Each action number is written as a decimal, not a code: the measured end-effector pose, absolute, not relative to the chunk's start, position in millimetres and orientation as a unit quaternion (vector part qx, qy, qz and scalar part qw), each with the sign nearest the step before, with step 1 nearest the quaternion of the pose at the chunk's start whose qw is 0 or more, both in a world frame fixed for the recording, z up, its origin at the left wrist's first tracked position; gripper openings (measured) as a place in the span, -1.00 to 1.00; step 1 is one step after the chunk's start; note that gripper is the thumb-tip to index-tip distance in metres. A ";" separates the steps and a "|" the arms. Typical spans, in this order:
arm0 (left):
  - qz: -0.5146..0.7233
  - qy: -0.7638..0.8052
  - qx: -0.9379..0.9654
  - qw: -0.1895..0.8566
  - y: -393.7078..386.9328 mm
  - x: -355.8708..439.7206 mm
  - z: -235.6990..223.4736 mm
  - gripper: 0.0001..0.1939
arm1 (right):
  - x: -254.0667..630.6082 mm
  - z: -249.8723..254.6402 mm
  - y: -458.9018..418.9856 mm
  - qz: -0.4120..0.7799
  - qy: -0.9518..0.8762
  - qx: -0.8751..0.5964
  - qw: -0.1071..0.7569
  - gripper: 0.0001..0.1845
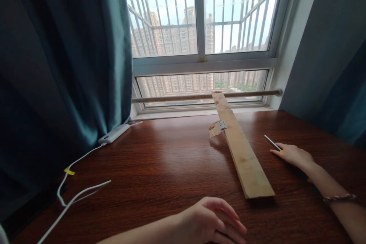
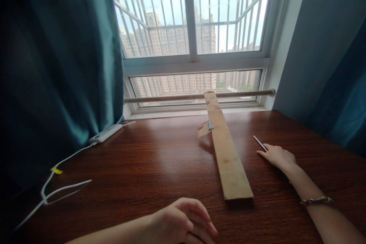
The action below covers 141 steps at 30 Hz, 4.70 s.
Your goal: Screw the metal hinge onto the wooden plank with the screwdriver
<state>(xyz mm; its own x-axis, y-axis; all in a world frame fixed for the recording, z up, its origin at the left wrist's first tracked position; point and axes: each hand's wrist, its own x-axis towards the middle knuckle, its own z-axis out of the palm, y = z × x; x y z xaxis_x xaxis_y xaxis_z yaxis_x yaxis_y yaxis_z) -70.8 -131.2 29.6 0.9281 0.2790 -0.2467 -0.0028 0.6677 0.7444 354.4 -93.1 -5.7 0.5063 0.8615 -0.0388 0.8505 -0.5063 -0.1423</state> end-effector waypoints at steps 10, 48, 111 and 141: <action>0.089 0.149 0.408 0.896 -131.1 -72.8 27.1 -0.63 | 320.1 16.3 -104.1 -0.148 -0.498 -0.852 0.067 -0.35; 0.646 0.227 0.386 0.617 44.2 24.3 20.2 -0.62 | 144.8 40.7 -39.4 -0.232 -0.837 -0.474 0.144 -0.43; 0.270 0.185 0.940 0.099 23.2 20.7 7.8 -0.33 | 176.7 41.7 -28.9 -0.220 -0.608 -0.743 0.173 -0.47; 0.423 0.311 0.570 0.632 10.8 42.5 -5.3 -0.69 | 207.1 34.4 -52.0 0.051 -0.504 -0.709 0.490 -0.38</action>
<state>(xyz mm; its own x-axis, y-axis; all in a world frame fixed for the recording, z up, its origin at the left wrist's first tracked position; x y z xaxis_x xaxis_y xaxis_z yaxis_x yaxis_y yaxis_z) 42.5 10.8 -5.3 0.4487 0.8893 0.0890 -0.1787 -0.0083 0.9839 207.1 -52.0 34.4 0.4862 0.7656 0.4213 0.6652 -0.0116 -0.7466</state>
